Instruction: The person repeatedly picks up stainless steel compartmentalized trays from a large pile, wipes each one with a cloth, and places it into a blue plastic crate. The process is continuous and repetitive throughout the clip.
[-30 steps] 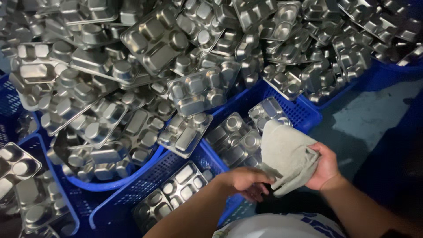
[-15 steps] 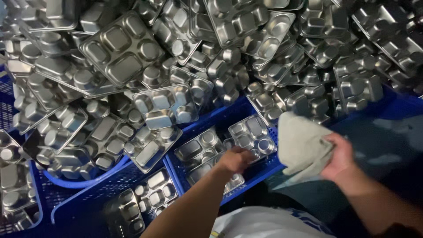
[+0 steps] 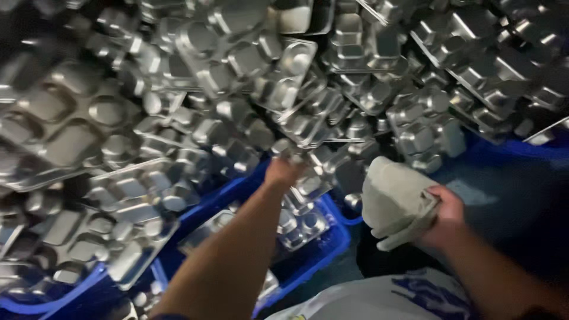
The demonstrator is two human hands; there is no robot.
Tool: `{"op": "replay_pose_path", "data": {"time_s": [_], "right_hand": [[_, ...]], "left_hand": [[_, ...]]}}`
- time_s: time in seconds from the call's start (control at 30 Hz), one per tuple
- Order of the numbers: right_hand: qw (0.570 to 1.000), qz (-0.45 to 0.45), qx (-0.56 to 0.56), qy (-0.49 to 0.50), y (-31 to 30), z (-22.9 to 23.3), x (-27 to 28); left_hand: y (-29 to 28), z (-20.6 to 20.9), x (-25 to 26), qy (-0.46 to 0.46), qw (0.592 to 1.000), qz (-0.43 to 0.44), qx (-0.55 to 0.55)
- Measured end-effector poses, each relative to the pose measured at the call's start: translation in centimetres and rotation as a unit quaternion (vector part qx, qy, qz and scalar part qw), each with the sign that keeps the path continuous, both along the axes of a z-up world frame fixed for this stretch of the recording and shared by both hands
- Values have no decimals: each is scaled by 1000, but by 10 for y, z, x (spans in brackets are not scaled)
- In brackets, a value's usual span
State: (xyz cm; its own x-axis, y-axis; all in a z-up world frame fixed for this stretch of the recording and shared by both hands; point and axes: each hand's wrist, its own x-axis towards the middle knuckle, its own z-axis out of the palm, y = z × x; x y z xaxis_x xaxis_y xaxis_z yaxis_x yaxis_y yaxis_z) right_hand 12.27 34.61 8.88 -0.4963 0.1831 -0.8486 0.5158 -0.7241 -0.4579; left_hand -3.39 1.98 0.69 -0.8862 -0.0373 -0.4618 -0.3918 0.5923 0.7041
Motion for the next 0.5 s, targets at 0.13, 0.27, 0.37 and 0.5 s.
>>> {"op": "replay_pose_path", "data": {"time_s": [0.13, 0.27, 0.37, 0.5], "right_hand": [[991, 104, -42, 76, 54, 25, -23], [990, 106, 84, -45, 85, 36, -49], [990, 134, 39, -26, 95, 39, -63], [977, 188, 51, -89, 73, 32, -77]], "left_hand": [[24, 12, -72, 86, 993, -15, -78], [35, 19, -111, 276, 937, 91, -194], [43, 37, -111, 69, 976, 96, -183], [59, 65, -76, 0, 978, 49, -204]]}}
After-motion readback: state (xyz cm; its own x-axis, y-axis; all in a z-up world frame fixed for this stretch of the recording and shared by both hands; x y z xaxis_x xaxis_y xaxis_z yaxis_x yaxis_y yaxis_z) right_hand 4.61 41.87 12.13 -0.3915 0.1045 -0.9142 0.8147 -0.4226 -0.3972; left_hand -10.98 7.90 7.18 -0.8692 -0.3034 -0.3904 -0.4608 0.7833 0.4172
